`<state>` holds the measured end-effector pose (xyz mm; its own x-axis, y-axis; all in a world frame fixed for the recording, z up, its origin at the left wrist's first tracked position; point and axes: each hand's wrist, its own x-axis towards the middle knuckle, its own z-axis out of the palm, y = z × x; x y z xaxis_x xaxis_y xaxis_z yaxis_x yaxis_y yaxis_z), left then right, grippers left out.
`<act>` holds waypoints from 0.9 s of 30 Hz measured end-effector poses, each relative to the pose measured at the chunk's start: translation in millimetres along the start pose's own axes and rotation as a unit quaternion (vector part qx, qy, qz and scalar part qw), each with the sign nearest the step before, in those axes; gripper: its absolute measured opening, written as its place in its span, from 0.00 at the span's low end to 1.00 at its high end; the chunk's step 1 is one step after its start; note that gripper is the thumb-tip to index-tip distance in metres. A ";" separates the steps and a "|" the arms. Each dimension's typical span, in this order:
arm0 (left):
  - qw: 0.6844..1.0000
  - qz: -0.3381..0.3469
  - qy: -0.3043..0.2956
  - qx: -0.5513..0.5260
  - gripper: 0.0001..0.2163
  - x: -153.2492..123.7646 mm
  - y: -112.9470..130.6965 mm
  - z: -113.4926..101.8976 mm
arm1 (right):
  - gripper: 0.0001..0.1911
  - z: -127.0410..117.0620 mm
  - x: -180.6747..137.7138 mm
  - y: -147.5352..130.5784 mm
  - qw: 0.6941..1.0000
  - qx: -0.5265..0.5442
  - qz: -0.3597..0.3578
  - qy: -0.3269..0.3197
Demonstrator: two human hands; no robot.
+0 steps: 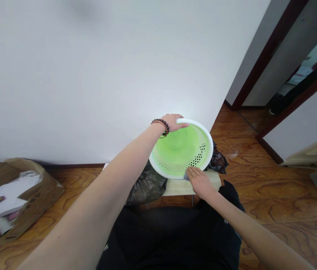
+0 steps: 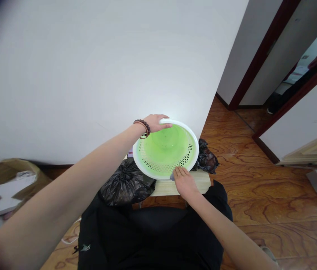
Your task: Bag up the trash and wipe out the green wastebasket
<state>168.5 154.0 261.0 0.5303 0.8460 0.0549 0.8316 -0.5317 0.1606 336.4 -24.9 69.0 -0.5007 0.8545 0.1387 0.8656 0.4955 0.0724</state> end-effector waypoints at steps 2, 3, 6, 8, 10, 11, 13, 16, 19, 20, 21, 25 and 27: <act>1.000 -0.006 -0.027 0.009 0.34 -0.6 1.2 -4.7 | 0.23 1.4 4.6 -9.0 1.000 0.025 0.007 -0.007; 0.999 -0.011 -0.044 0.018 0.34 -0.9 2.1 -6.9 | 0.23 2.8 7.9 -15.3 0.999 0.041 0.009 -0.007; 0.996 -0.017 -0.079 0.048 0.35 -1.2 3.9 -10.8 | 0.22 10.3 21.1 -38.3 0.996 0.090 0.024 0.004; 0.995 -0.013 -0.074 0.063 0.36 -1.3 3.7 -10.0 | 0.23 17.3 30.9 -52.7 0.992 0.112 0.047 0.019; 0.996 -0.015 -0.053 0.070 0.37 -1.5 2.8 -7.2 | 0.23 24.2 38.7 -62.8 0.990 0.122 0.063 0.035; 0.996 -0.020 -0.045 0.071 0.37 -1.8 2.5 -5.5 | 0.23 27.1 41.2 -65.5 0.989 0.123 0.064 0.042; 0.997 -0.029 -0.032 0.071 0.38 -2.2 2.8 -2.7 | 0.23 31.3 42.7 -66.4 0.990 0.120 0.050 0.048; 0.997 -0.028 -0.020 0.065 0.39 -2.1 6.6 -0.9 | 0.22 32.9 36.8 -57.8 0.994 0.100 0.016 0.043; 0.998 -0.027 -0.023 0.060 0.39 -1.2 12.3 -1.3 | 0.22 29.8 24.9 -40.1 0.998 0.060 -0.013 0.031; 0.997 -0.029 -0.025 0.062 0.39 -0.9 13.9 -1.6 | 0.22 27.7 20.3 -32.2 0.999 0.043 -0.019 0.024; 0.997 -0.030 -0.026 0.064 0.40 -0.6 15.2 -1.7 | 0.22 25.2 15.9 -23.2 0.999 0.024 -0.023 0.017; 0.997 -0.033 -0.011 0.071 0.40 0.6 17.2 -0.5 | 0.22 10.1 2.9 18.4 0.998 -0.052 -0.021 0.001; 0.997 -0.032 -0.007 0.067 0.41 2.0 17.6 1.3 | 0.21 2.0 1.5 35.5 0.997 -0.078 -0.005 0.002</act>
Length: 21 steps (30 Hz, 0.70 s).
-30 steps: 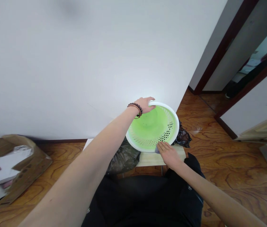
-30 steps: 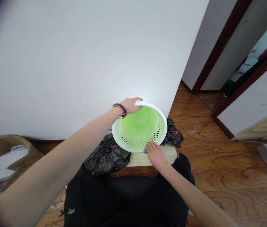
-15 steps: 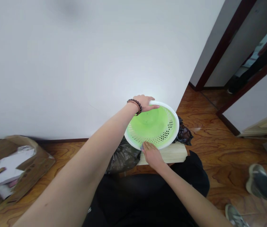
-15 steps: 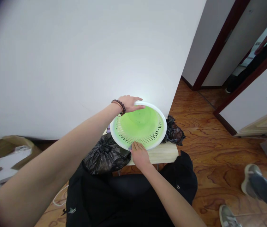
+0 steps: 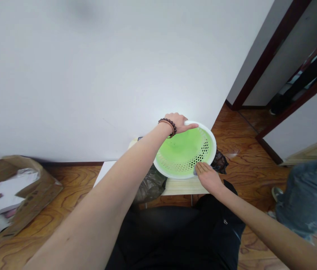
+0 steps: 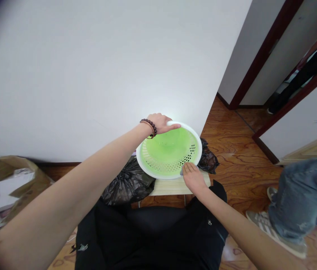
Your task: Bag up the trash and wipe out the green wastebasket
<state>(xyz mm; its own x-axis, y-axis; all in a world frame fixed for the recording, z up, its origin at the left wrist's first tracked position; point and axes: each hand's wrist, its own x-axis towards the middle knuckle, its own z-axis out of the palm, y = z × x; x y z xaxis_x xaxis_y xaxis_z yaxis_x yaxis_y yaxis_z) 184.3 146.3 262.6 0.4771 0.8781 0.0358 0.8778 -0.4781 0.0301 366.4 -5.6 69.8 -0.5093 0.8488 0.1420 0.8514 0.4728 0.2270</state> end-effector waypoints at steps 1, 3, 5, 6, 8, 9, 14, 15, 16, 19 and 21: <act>1.000 0.000 0.001 -0.003 0.41 1.0 0.5 1.1 | 0.21 -2.1 0.7 5.9 1.000 -0.008 0.014 0.000; 1.000 0.002 0.003 -0.013 0.40 3.2 2.0 3.5 | 0.21 -3.5 4.0 8.8 0.999 -0.012 0.050 -0.004; 1.000 0.007 0.007 -0.023 0.39 5.2 3.7 5.5 | 0.21 -0.5 8.7 -0.6 0.996 0.005 0.083 -0.018; 1.000 0.009 0.010 -0.027 0.39 5.9 4.5 6.2 | 0.20 2.3 11.3 -9.4 0.995 0.023 0.093 -0.025; 0.999 0.011 0.017 -0.034 0.39 6.3 5.5 6.8 | 0.20 8.1 17.1 -32.7 0.992 0.075 0.101 -0.029; 0.999 0.011 0.020 -0.035 0.39 6.1 5.7 6.8 | 0.20 10.1 20.5 -46.0 0.989 0.107 0.101 -0.024; 0.999 -0.005 0.024 -0.037 0.37 2.8 3.2 6.0 | 0.22 5.8 42.0 -104.5 0.960 0.262 0.091 0.030; 0.999 -0.005 0.023 -0.036 0.37 2.1 2.1 5.9 | 0.22 4.3 44.9 -110.6 0.956 0.278 0.088 0.040; 0.999 -0.002 0.022 -0.036 0.37 1.4 0.9 5.9 | 0.23 3.7 46.2 -113.8 0.953 0.287 0.082 0.046; 0.999 0.004 0.017 -0.038 0.38 -0.3 -2.8 5.5 | 0.23 8.5 37.3 -105.2 0.959 0.278 0.040 0.042; 0.999 0.001 0.014 -0.040 0.39 -0.6 -4.3 5.3 | 0.23 14.7 23.0 -87.4 0.967 0.252 0.015 0.038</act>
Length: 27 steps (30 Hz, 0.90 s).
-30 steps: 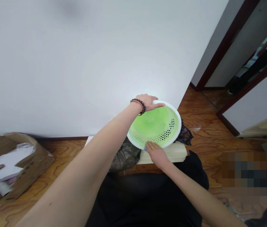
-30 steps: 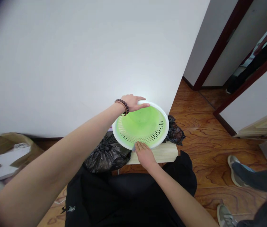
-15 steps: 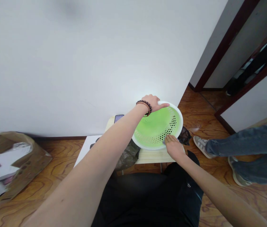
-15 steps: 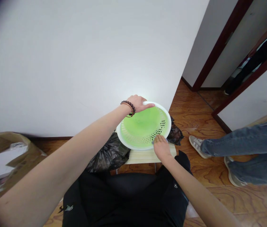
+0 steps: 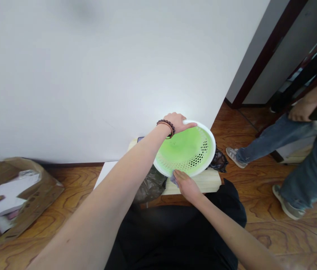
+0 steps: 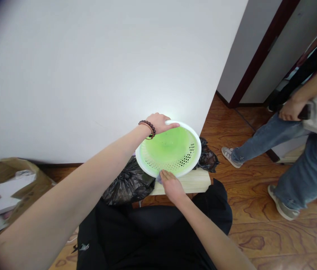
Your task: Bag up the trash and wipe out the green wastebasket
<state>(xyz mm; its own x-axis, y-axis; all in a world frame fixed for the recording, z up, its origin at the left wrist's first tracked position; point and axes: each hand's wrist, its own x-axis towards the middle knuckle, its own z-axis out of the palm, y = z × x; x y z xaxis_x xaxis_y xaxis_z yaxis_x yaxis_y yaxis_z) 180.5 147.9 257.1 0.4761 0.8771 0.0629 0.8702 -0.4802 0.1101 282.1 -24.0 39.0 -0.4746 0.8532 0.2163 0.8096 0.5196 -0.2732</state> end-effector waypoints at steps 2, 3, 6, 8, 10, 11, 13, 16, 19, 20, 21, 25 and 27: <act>1.000 -0.001 -0.004 -0.003 0.39 0.6 -0.1 0.1 | 0.24 -7.1 -14.4 21.1 0.999 -0.037 -0.006 0.001; 1.000 0.001 -0.004 -0.005 0.39 1.4 0.5 0.3 | 0.24 -10.9 -20.0 30.4 0.998 -0.056 -0.006 0.001; 1.000 0.000 0.000 -0.006 0.38 4.6 3.8 1.7 | 0.24 -17.2 -26.4 44.9 0.996 -0.090 0.000 -0.008; 1.000 -0.007 0.001 -0.003 0.37 6.3 6.3 2.8 | 0.24 -14.0 -22.2 40.8 0.996 -0.085 0.002 -0.014; 1.000 -0.011 -0.002 -0.003 0.36 6.8 8.0 3.7 | 0.23 -6.0 -13.0 27.0 0.998 -0.065 0.006 -0.009; 1.000 -0.011 -0.001 -0.003 0.36 6.6 8.3 3.9 | 0.23 -1.5 -7.1 17.7 0.999 -0.051 0.009 -0.002; 1.000 -0.011 0.004 -0.004 0.36 5.5 8.1 4.1 | 0.23 6.2 6.4 -2.7 0.999 -0.020 0.019 0.017; 1.000 -0.009 0.007 0.002 0.37 3.5 6.2 3.4 | 0.23 12.0 25.6 -29.5 0.998 0.029 0.038 0.051; 1.000 -0.003 0.004 0.008 0.37 1.5 3.8 1.6 | 0.23 14.3 33.9 -41.1 0.995 0.051 0.050 0.075; 1.000 -0.002 0.005 0.008 0.37 0.7 3.2 0.8 | 0.23 14.9 32.8 -40.2 0.995 0.051 0.047 0.076; 1.000 -0.002 0.006 0.008 0.38 0.0 2.6 0.0 | 0.23 15.4 29.6 -36.7 0.995 0.046 0.039 0.073; 1.000 -0.004 0.001 0.007 0.39 -3.5 0.9 -2.5 | 0.24 10.9 4.1 -0.3 0.999 0.003 -0.011 0.037; 1.000 -0.001 -0.001 0.009 0.39 -4.7 0.6 -2.7 | 0.25 3.2 -8.8 23.3 0.999 -0.020 -0.032 0.014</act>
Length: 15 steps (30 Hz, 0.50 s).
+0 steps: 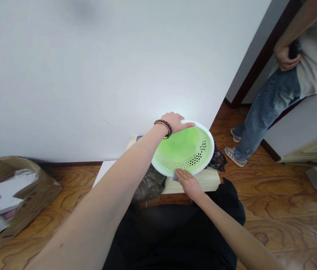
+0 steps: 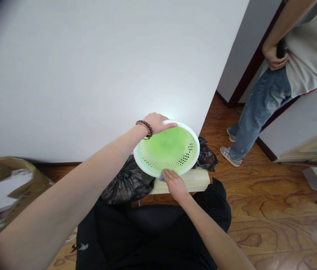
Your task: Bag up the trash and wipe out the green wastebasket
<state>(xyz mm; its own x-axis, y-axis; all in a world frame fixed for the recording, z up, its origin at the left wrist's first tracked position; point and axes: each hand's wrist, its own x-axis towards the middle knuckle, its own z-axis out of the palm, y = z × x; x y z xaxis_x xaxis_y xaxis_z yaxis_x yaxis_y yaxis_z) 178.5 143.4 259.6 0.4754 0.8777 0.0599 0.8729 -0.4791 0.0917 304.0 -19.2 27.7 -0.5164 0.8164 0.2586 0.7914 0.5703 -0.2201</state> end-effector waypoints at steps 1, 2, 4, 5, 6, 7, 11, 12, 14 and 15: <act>1.000 0.002 0.001 0.002 0.39 -0.3 0.1 0.1 | 0.24 -4.3 -5.3 10.2 1.000 -0.009 -0.006 -0.010; 1.000 0.004 0.002 0.005 0.39 -0.3 0.3 0.4 | 0.24 -8.7 -9.0 18.4 1.000 -0.017 -0.009 -0.019; 1.000 0.006 0.004 0.011 0.39 0.0 0.7 0.8 | 0.24 -15.4 -11.8 26.9 0.999 -0.032 -0.002 -0.035; 1.000 0.004 0.005 0.013 0.39 0.2 0.8 0.9 | 0.24 -17.1 -11.0 26.8 0.998 -0.039 0.008 -0.041; 1.000 0.001 0.004 0.013 0.39 0.4 0.7 1.1 | 0.23 -17.2 -8.9 23.9 0.998 -0.046 0.020 -0.046; 1.000 -0.003 0.002 0.012 0.39 0.5 0.1 1.3 | 0.23 -15.8 -5.6 18.6 0.997 -0.050 0.031 -0.048; 1.000 -0.011 0.002 0.012 0.39 0.6 -6.0 3.7 | 0.22 -0.4 17.9 -15.8 0.997 -0.042 0.047 -0.034; 1.000 -0.010 0.001 0.015 0.38 0.6 -8.1 4.7 | 0.22 3.8 25.2 -24.7 0.998 -0.035 0.049 -0.026; 1.000 -0.005 0.000 0.022 0.38 0.7 -11.9 6.4 | 0.22 10.5 38.6 -39.4 0.998 -0.023 0.055 -0.010; 1.000 -0.001 0.000 0.025 0.37 0.7 -13.4 7.1 | 0.23 12.7 43.5 -44.5 0.998 -0.018 0.058 -0.004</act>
<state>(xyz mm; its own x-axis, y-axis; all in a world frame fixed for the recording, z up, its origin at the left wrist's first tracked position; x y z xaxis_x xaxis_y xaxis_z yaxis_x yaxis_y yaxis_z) 167.9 150.5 251.3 0.4739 0.8786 0.0588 0.8782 -0.4765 0.0422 242.2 -8.0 36.9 -0.4227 0.8777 0.2256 0.8574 0.4680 -0.2143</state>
